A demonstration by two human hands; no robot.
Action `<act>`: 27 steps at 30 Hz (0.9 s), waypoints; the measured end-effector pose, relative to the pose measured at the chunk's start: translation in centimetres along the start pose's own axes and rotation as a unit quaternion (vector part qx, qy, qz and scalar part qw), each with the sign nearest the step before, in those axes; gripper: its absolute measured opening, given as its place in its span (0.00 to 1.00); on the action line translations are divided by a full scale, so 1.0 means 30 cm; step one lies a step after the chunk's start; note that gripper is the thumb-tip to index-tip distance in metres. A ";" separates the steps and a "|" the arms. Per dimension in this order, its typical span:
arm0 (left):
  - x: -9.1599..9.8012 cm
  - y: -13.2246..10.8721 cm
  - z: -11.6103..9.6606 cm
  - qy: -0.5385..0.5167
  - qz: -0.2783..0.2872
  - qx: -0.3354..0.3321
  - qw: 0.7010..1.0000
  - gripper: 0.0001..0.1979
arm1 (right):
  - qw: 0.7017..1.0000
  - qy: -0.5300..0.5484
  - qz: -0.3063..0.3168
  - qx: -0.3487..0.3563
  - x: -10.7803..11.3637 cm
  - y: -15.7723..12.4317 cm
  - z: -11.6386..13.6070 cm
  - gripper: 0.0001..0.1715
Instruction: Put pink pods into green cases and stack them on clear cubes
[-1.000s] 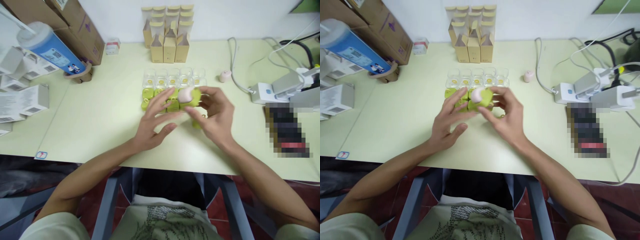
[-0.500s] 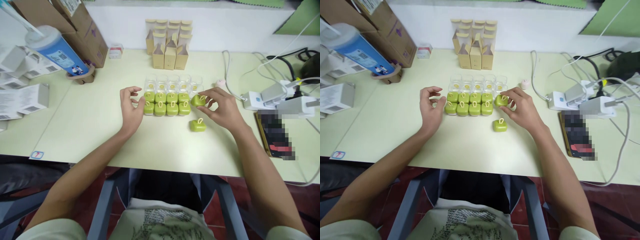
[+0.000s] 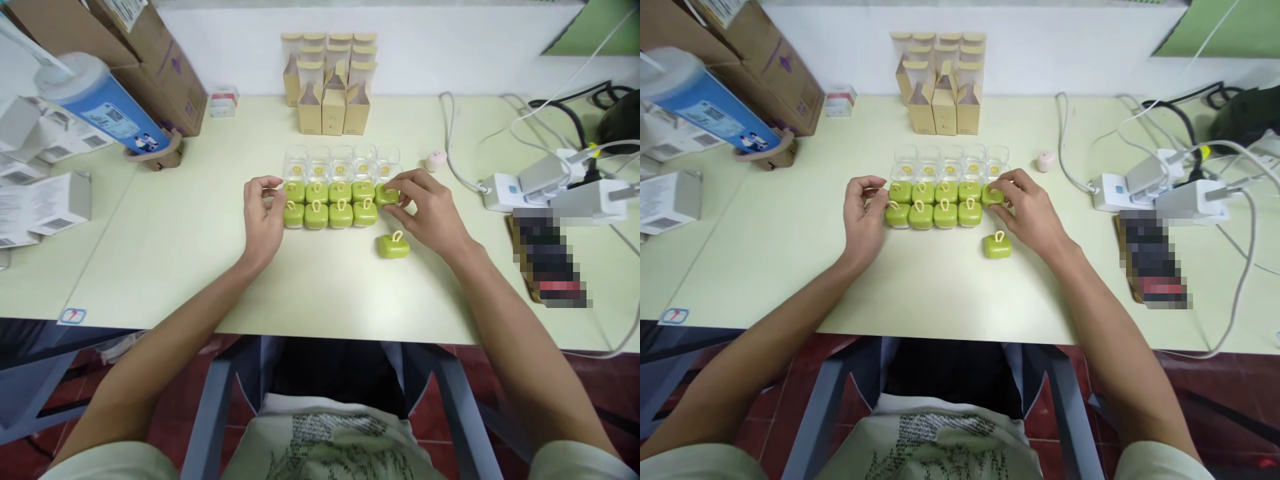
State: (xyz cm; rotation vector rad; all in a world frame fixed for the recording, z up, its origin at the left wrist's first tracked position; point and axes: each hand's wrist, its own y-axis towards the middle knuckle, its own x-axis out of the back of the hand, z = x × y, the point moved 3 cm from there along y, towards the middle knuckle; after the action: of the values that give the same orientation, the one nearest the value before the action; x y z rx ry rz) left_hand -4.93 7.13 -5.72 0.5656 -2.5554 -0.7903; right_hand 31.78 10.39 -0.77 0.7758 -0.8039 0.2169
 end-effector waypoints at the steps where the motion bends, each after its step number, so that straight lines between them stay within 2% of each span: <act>1: 0.000 0.000 0.005 0.000 0.000 -0.005 1.000 0.24 | 1.000 0.001 -0.001 -0.005 -0.002 -0.001 -0.005 0.20; 9: 0.003 0.006 0.007 -0.006 0.013 0.025 1.000 0.30 | 0.999 0.021 0.001 -0.029 -0.017 -0.016 -0.030 0.32; 12: 0.004 0.007 -0.001 0.002 0.011 0.027 1.000 0.33 | 0.998 0.011 -0.008 -0.057 0.005 -0.018 -0.032 0.35; 14: 0.015 0.010 -0.035 0.029 -0.011 -0.019 0.999 0.32 | 0.995 0.001 -0.046 -0.083 0.041 -0.019 -0.067 0.30; 17: 0.026 0.003 -0.159 0.081 -0.045 -0.192 0.977 0.21 | 0.987 -0.023 -0.119 -0.109 0.093 -0.024 -0.184 0.23; 18: 0.020 -0.008 -0.215 0.085 -0.040 -0.267 0.959 0.16 | 0.985 -0.046 -0.130 -0.107 0.099 -0.025 -0.234 0.26; 19: 0.001 -0.021 -0.272 0.086 0.007 -0.331 0.940 0.11 | 0.981 -0.085 -0.137 -0.105 0.099 -0.026 -0.283 0.32; 20: -0.027 -0.040 -0.328 0.090 0.078 -0.388 0.914 0.10 | 0.977 -0.129 -0.135 -0.108 0.092 -0.027 -0.330 0.37; 21: -0.058 -0.065 -0.381 0.103 0.133 -0.455 0.874 0.12 | 0.972 -0.161 -0.129 -0.114 0.079 -0.027 -0.371 0.41; 23: -0.130 -0.122 -0.462 0.157 0.220 -0.576 0.771 0.16 | 0.967 -0.182 -0.128 -0.122 0.048 -0.029 -0.428 0.40; 24: -0.167 -0.143 -0.487 0.181 0.251 -0.603 0.736 0.16 | 0.969 -0.170 -0.130 -0.120 0.033 -0.030 -0.442 0.38; 25: -0.201 -0.159 -0.504 0.188 0.274 -0.619 0.712 0.16 | 0.973 -0.149 -0.132 -0.113 0.020 -0.032 -0.448 0.35; 27: -0.261 -0.173 -0.518 0.198 0.300 -0.628 0.690 0.16 | 0.980 -0.109 -0.134 -0.094 0.005 -0.036 -0.445 0.32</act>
State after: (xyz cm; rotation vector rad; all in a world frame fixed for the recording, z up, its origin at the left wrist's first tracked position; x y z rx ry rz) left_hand 10.49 0.20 0.94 -0.4915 -1.1310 -1.5961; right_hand 39.92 18.92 -7.12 0.7271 -0.9023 -0.1872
